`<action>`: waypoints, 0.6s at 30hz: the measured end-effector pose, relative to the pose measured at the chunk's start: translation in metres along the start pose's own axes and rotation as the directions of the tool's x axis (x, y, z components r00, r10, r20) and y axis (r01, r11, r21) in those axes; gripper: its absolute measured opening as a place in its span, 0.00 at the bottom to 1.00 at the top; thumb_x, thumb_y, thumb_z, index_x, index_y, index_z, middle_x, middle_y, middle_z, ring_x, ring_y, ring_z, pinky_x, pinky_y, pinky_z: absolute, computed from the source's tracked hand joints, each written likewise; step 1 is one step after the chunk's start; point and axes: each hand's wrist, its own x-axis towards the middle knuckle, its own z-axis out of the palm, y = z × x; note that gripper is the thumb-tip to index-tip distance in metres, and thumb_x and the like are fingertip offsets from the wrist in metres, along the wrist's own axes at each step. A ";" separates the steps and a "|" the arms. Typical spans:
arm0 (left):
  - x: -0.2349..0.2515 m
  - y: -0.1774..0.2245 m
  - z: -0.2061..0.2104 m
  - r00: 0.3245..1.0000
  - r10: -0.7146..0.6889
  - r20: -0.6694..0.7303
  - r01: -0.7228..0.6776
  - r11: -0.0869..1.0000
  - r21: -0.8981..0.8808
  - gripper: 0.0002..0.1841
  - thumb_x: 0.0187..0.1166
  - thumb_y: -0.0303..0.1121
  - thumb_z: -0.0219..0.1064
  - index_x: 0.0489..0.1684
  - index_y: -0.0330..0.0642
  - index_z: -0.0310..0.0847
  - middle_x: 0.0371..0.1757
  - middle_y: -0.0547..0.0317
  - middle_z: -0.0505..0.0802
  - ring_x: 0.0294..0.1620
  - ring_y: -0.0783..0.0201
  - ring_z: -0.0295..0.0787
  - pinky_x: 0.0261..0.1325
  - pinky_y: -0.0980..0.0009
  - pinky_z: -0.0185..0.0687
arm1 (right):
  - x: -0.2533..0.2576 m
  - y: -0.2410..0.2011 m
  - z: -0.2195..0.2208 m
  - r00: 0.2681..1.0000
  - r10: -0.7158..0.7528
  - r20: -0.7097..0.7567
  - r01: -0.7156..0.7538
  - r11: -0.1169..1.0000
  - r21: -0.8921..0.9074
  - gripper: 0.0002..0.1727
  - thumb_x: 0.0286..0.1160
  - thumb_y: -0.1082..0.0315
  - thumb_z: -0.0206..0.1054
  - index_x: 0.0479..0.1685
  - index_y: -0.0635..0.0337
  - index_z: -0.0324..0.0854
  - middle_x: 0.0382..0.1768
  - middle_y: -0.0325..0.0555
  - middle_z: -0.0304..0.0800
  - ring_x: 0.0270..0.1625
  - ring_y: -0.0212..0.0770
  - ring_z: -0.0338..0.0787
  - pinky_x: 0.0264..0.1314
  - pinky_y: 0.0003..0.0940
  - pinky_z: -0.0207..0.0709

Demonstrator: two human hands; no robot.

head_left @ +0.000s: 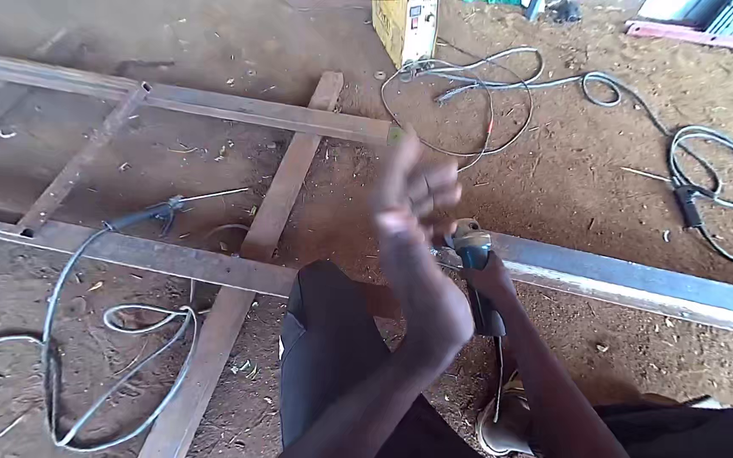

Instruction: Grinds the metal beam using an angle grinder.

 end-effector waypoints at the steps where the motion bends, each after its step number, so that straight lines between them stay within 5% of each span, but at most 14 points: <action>1: -0.016 -0.041 -0.005 0.981 -0.175 0.084 0.151 0.960 0.237 0.29 0.94 0.47 0.42 0.91 0.46 0.52 0.75 0.55 0.82 0.64 0.61 0.86 0.58 0.63 0.86 | -0.002 0.003 -0.005 1.000 0.018 -0.021 -0.018 1.000 0.004 0.43 0.58 0.55 0.84 0.77 0.59 0.71 0.53 0.67 0.90 0.55 0.68 0.90 0.54 0.75 0.80; 2: -0.034 -0.078 -0.011 0.904 -0.390 0.172 0.275 0.841 0.466 0.34 0.89 0.43 0.54 0.94 0.49 0.48 0.83 0.47 0.76 0.70 0.51 0.83 0.63 0.52 0.86 | -0.003 0.004 -0.009 0.999 0.037 -0.039 -0.037 0.999 0.001 0.43 0.59 0.55 0.83 0.78 0.59 0.71 0.53 0.68 0.90 0.55 0.69 0.90 0.54 0.75 0.80; 3: -0.050 -0.108 -0.015 0.750 -0.612 0.251 0.330 0.675 0.660 0.43 0.82 0.43 0.64 0.97 0.50 0.42 0.86 0.36 0.69 0.73 0.39 0.80 0.65 0.39 0.83 | -0.004 0.005 -0.013 0.997 0.057 -0.049 -0.057 0.998 0.006 0.43 0.60 0.56 0.83 0.79 0.59 0.70 0.54 0.68 0.89 0.56 0.69 0.90 0.55 0.74 0.80; 4: -0.061 -0.130 -0.013 0.517 -0.794 0.321 0.337 0.533 0.776 0.54 0.76 0.46 0.71 0.98 0.52 0.31 0.88 0.29 0.63 0.76 0.32 0.77 0.68 0.32 0.79 | -0.003 0.004 -0.016 0.996 0.071 -0.059 -0.070 0.997 0.009 0.43 0.60 0.56 0.83 0.79 0.59 0.70 0.54 0.68 0.89 0.56 0.69 0.90 0.55 0.74 0.80; 5: -0.071 -0.145 -0.005 0.315 -0.874 0.370 0.339 0.468 0.816 0.61 0.71 0.48 0.77 0.98 0.53 0.25 0.88 0.26 0.62 0.77 0.30 0.76 0.69 0.30 0.77 | -0.003 0.004 -0.017 0.995 0.077 -0.067 -0.076 0.997 0.009 0.43 0.60 0.55 0.83 0.78 0.59 0.69 0.53 0.68 0.89 0.55 0.69 0.90 0.54 0.74 0.80; 6: -0.082 -0.152 0.005 0.213 -0.889 0.406 0.382 0.458 0.803 0.66 0.66 0.48 0.82 0.98 0.53 0.22 0.87 0.25 0.63 0.77 0.31 0.77 0.70 0.32 0.78 | -0.006 0.005 -0.013 0.995 0.072 -0.070 -0.072 0.997 0.008 0.44 0.59 0.55 0.83 0.78 0.59 0.68 0.52 0.68 0.89 0.53 0.70 0.90 0.50 0.75 0.81; 8: -0.102 -0.158 0.021 0.222 -0.904 0.366 0.509 0.428 0.747 0.75 0.57 0.46 0.87 0.96 0.54 0.14 0.85 0.24 0.62 0.73 0.35 0.80 0.68 0.39 0.83 | -0.018 0.002 0.003 0.998 0.038 -0.059 -0.037 0.999 0.012 0.43 0.59 0.54 0.81 0.78 0.56 0.67 0.46 0.65 0.89 0.44 0.68 0.90 0.39 0.72 0.81; 10: -0.105 -0.171 0.027 0.359 -0.908 0.217 0.584 0.399 0.707 0.78 0.51 0.42 0.88 0.96 0.53 0.12 0.83 0.25 0.63 0.70 0.36 0.82 0.65 0.43 0.86 | -0.019 -0.021 0.015 1.000 0.005 -0.004 -0.005 1.000 0.010 0.43 0.61 0.57 0.82 0.79 0.58 0.66 0.49 0.64 0.89 0.49 0.65 0.91 0.48 0.70 0.83; 14: -0.097 -0.202 0.016 0.658 -0.753 -0.009 0.667 0.577 0.471 0.55 0.69 0.33 0.77 0.95 0.44 0.37 0.75 0.40 0.82 0.71 0.49 0.84 0.73 0.49 0.83 | -0.024 -0.073 0.043 0.997 -0.038 0.068 0.047 0.989 -0.138 0.56 0.61 0.56 0.81 0.93 0.51 0.49 0.50 0.62 0.91 0.52 0.64 0.93 0.52 0.70 0.84; 16: -0.089 -0.205 0.012 0.708 -0.703 -0.066 0.665 0.632 0.398 0.45 0.75 0.35 0.74 0.91 0.43 0.46 0.59 0.46 0.91 0.60 0.54 0.91 0.64 0.49 0.87 | -0.024 -0.094 0.051 0.996 -0.052 0.075 0.068 0.973 -0.222 0.60 0.62 0.55 0.80 0.96 0.49 0.42 0.47 0.62 0.92 0.50 0.66 0.93 0.50 0.69 0.85; 18: -0.080 -0.204 0.008 0.689 -0.722 -0.065 0.682 0.615 0.395 0.40 0.80 0.38 0.70 0.90 0.46 0.49 0.50 0.49 0.93 0.53 0.56 0.93 0.59 0.50 0.89 | -0.023 -0.105 0.051 0.997 -0.037 0.061 0.051 0.971 -0.236 0.60 0.63 0.55 0.79 0.97 0.48 0.41 0.47 0.62 0.92 0.50 0.66 0.93 0.50 0.69 0.85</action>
